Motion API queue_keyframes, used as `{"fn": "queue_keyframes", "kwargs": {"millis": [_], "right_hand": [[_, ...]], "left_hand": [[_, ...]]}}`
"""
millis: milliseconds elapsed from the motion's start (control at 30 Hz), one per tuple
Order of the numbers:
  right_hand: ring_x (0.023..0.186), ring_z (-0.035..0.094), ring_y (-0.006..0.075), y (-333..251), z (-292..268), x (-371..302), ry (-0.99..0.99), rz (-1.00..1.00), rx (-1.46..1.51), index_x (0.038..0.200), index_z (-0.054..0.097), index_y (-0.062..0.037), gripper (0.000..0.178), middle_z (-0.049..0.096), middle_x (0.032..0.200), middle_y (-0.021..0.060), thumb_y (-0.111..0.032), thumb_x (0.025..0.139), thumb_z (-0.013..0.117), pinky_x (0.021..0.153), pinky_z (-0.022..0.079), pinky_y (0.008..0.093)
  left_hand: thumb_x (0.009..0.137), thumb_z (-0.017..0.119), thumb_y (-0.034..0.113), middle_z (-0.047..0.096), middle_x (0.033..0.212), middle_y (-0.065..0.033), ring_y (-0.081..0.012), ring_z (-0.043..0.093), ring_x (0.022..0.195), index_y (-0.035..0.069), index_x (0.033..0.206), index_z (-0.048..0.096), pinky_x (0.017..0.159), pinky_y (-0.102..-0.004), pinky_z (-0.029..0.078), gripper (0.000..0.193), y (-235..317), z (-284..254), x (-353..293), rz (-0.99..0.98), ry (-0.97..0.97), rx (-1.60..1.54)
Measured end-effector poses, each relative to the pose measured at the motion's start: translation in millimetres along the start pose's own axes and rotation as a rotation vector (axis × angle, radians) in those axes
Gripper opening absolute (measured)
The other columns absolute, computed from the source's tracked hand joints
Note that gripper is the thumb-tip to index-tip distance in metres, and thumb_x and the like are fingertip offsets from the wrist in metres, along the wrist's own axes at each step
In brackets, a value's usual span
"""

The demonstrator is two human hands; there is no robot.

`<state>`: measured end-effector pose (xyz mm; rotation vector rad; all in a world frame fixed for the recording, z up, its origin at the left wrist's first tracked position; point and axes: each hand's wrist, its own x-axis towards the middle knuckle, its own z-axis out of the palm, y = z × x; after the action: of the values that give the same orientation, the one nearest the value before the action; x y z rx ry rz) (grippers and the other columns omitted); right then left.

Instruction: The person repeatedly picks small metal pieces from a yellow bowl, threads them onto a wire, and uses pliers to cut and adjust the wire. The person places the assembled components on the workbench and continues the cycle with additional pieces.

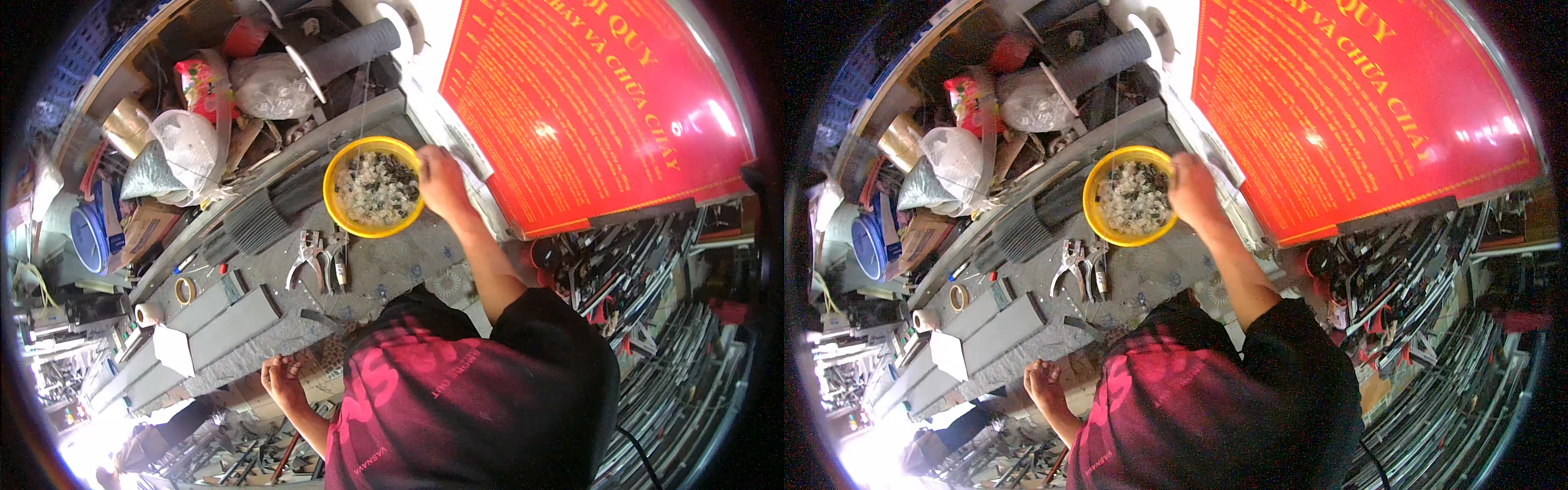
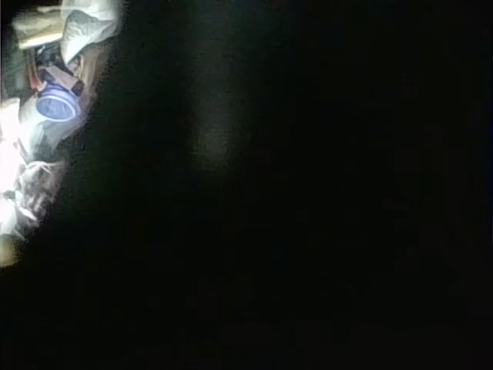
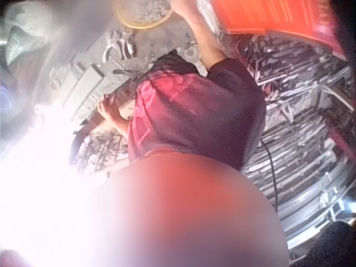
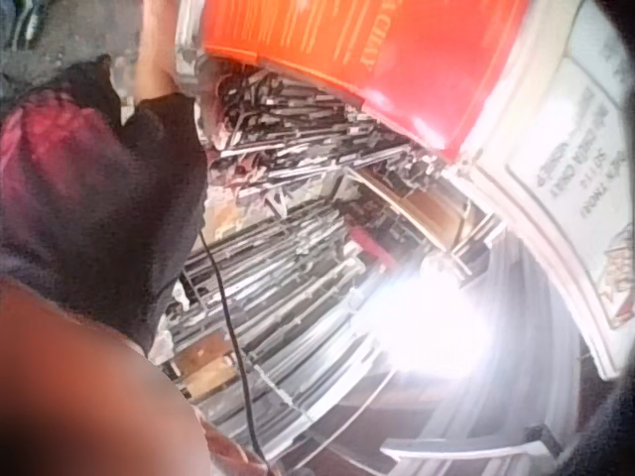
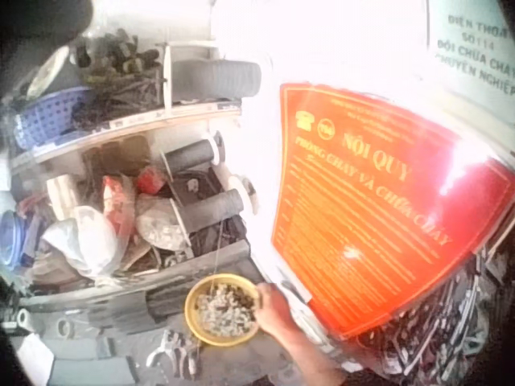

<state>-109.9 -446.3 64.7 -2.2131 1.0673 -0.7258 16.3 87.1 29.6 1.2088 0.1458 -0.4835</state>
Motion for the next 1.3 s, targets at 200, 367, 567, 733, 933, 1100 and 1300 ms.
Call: {"fn": "queue_keyframes", "kwargs": {"millis": [200,367,567,733,933,1100,1300], "right_hand": [[0.107,0.066,0.0504,74.5,29.1,-9.7,-0.01,0.015,-0.264,0.117,0.067,0.0044,0.03,0.069,0.113,0.0322,-0.001,0.087,0.064,0.095,0.053,0.0556],[0.099,0.068,0.0468,89.1,50.8,-3.9,0.1,-0.101,-0.237,0.1,0.072,0.0018,0.017,0.073,0.099,0.0284,-0.01,0.088,0.068,0.092,0.053,0.0554],[0.101,0.071,0.0449,91.7,62.1,4.8,-0.115,-0.031,-0.511,0.103,0.07,0.0012,0.021,0.074,0.104,0.025,-0.013,0.088,0.073,0.09,0.058,0.0524],[0.094,0.074,0.045,82.5,36.2,-20.9,-0.259,0.022,-0.672,0.099,0.071,0.0031,0.043,0.075,0.099,0.0277,-0.029,0.077,0.09,0.086,0.059,0.0534],[0.084,0.075,0.0427,74.0,-3.1,-61.7,-0.47,0.137,-0.723,0.081,0.072,0.0075,0.047,0.076,0.089,0.028,-0.032,0.067,0.092,0.078,0.06,0.0492],[0.058,0.069,0.0255,68.9,-48.7,-93.3,-0.625,0.392,-0.278,0.083,0.072,0.0082,0.037,0.069,0.068,0.0157,-0.026,0.077,0.086,0.056,0.054,0.0395],[0.06,0.066,0.0155,52.9,-94.7,-118.7,-0.749,0.536,-0.166,0.089,0.072,0.0067,0.022,0.07,0.073,0.0086,-0.014,0.087,0.078,0.055,0.051,0.0309]], "left_hand": [[0.101,0.069,0.012,0.069,0.096,-0.0069,-0.0182,0.069,0.087,0.005,0.098,0.066,0.073,-0.0371,0.063,0.009,31.4,2.2,-6.7,0.11,-0.036,-0.028],[0.1,0.069,0.01,0.068,0.091,-0.0096,-0.0203,0.069,0.086,0.004,0.099,0.065,0.071,-0.0347,0.061,0.007,60.6,25.1,-16.5,0.148,-0.078,-0.026],[0.099,0.068,0.004,0.069,0.089,-0.0135,-0.0239,0.068,0.081,0.0,0.094,0.065,0.068,-0.0392,0.061,0.007,71.5,45.4,-17.6,0.141,-0.079,-0.017],[0.098,0.068,0.001,0.071,0.089,-0.0154,-0.0246,0.07,0.083,-0.003,0.094,0.067,0.074,-0.0406,0.064,0.006,63.3,48.8,-5.2,0.153,-0.217,-0.076],[0.098,0.069,0.001,0.071,0.091,-0.0145,-0.023,0.071,0.085,-0.002,0.093,0.068,0.077,-0.0413,0.065,0.006,51.1,34.8,6.4,0.11,-0.187,-0.054],[0.099,0.069,0.005,0.072,0.093,-0.0113,-0.0198,0.072,0.089,0.0,0.096,0.07,0.075,-0.0393,0.066,0.005,46.7,24.3,18.9,0.115,-0.081,-0.11],[0.101,0.068,0.021,0.07,0.102,-0.0076,-0.0178,0.068,0.096,0.002,0.112,0.069,0.077,-0.0342,0.059,0.022,72.4,18.5,53.1,0.156,0.175,-0.24]]}}
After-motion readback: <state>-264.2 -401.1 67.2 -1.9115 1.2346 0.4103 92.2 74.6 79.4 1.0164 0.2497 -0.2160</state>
